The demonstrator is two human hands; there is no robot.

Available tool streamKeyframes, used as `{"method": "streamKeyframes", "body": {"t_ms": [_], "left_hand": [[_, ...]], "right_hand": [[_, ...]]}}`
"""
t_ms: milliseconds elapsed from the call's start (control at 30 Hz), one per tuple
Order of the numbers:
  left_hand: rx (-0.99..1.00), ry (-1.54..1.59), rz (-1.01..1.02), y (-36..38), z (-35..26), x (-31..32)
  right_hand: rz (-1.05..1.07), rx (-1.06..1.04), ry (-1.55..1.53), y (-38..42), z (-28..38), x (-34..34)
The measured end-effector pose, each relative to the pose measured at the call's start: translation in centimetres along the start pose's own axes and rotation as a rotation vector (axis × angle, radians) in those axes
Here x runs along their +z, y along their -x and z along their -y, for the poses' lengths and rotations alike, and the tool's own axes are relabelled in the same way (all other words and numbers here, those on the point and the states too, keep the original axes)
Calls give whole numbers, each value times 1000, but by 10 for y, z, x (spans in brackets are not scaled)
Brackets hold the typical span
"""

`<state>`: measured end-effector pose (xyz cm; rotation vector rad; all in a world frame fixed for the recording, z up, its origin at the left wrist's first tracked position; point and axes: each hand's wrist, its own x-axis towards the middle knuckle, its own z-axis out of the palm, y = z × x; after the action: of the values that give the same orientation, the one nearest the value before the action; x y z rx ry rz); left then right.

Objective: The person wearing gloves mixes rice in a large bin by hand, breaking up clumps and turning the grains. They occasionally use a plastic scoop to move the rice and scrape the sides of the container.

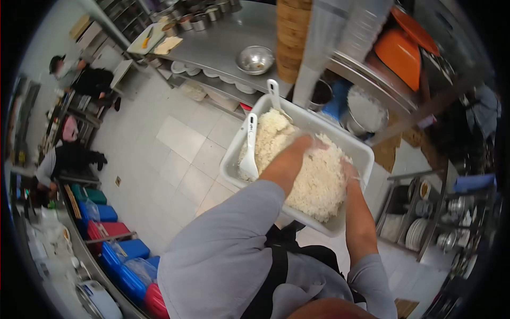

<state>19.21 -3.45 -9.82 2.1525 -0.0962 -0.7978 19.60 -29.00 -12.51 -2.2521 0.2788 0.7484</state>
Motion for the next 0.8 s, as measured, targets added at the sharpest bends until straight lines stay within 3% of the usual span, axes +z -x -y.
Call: {"method": "streamKeyframes", "body": {"t_ms": [67,133,200,333,433,533,600,700,733,800], "left_hand": [[36,-43,-18,-24,12,13],[-25,-25,-90,-35,11,27],[-80,20,-227,3,-22,24],[-249,191,-444,55,-72,43],[-43,489,-363,60,-70,53],[130,399,-787,41,-67,85],[191,287,-739,83,-84,78],[269,253,-894,98,-73,76],[291,268,-984,97,-65,78],[162,370,-887,110,-51,75]], "right_hand": [[66,-74,7,-50,-30,10],[412,-35,-678,-38,-33,12],[666,-21,-874,22,13,-3],[533,-68,-769,35,18,-7],[458,-124,-710,34,22,-10],[348,-190,-565,75,45,-19],[260,-338,-420,121,79,-29],[129,-643,-313,112,70,-31],[130,-639,-167,121,76,-38],[127,-628,118,140,91,-50]]}}
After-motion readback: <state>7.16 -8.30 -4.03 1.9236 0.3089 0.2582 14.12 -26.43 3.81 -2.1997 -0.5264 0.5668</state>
